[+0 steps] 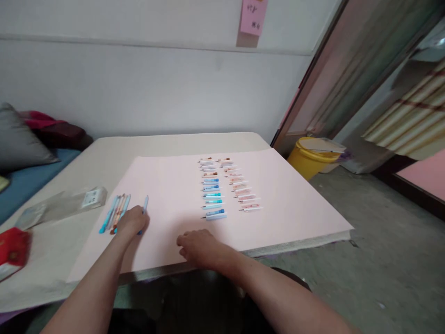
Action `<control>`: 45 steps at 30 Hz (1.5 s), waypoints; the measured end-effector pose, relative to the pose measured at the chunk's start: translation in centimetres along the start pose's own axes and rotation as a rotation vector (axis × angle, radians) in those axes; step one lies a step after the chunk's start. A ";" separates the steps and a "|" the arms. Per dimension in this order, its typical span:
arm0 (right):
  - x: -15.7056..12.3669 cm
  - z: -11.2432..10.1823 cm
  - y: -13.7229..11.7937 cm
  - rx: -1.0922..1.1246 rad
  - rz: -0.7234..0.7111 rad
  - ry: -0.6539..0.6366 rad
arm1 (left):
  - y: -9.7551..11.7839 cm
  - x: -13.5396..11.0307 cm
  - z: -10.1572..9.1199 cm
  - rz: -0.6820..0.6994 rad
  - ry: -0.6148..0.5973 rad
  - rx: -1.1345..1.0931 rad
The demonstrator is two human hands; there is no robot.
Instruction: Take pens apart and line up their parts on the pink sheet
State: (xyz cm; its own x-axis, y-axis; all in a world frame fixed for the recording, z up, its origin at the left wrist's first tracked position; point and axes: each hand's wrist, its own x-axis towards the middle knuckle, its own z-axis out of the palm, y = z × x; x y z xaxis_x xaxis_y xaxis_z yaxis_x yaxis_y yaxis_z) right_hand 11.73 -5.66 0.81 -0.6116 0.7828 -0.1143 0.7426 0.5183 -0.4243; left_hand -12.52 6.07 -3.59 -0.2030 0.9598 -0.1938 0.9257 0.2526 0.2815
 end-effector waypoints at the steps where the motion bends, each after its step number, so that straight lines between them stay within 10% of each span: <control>1: 0.4 0.2 -0.5 0.077 0.020 0.033 | 0.4 -0.1 0.1 -0.002 -0.033 -0.126; 6: 3.0 -0.2 -0.5 0.428 0.212 0.337 | 4.3 -2.6 -0.5 -0.061 -0.385 -1.034; 13: 6.6 1.0 1.1 1.097 0.380 0.364 | 7.2 -6.0 -0.8 -0.016 -0.570 -1.361; 20: 7.3 0.7 0.0 1.476 0.366 0.397 | 6.5 -5.8 -0.5 -0.043 -0.436 -1.450; 27: 5.3 -0.6 -0.9 1.656 0.298 0.092 | 5.1 -4.5 -2.6 -0.150 -0.176 -1.735; 36: 5.3 -1.8 -0.2 1.929 0.252 -0.102 | 6.8 -6.8 -2.2 -0.019 -0.370 -1.765; 45: 4.5 -2.0 -0.8 1.829 0.186 0.039 | 6.9 -7.1 -2.3 0.071 -0.376 -1.830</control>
State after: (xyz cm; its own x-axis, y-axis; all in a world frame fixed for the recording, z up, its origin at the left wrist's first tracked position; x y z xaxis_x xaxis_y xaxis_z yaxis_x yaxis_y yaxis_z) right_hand 8.92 -1.83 2.43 -0.5399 0.8001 -0.2616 -0.4159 -0.5237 -0.7435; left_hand -5.43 1.25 1.90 0.1238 0.9637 -0.2367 -0.5705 0.2643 0.7776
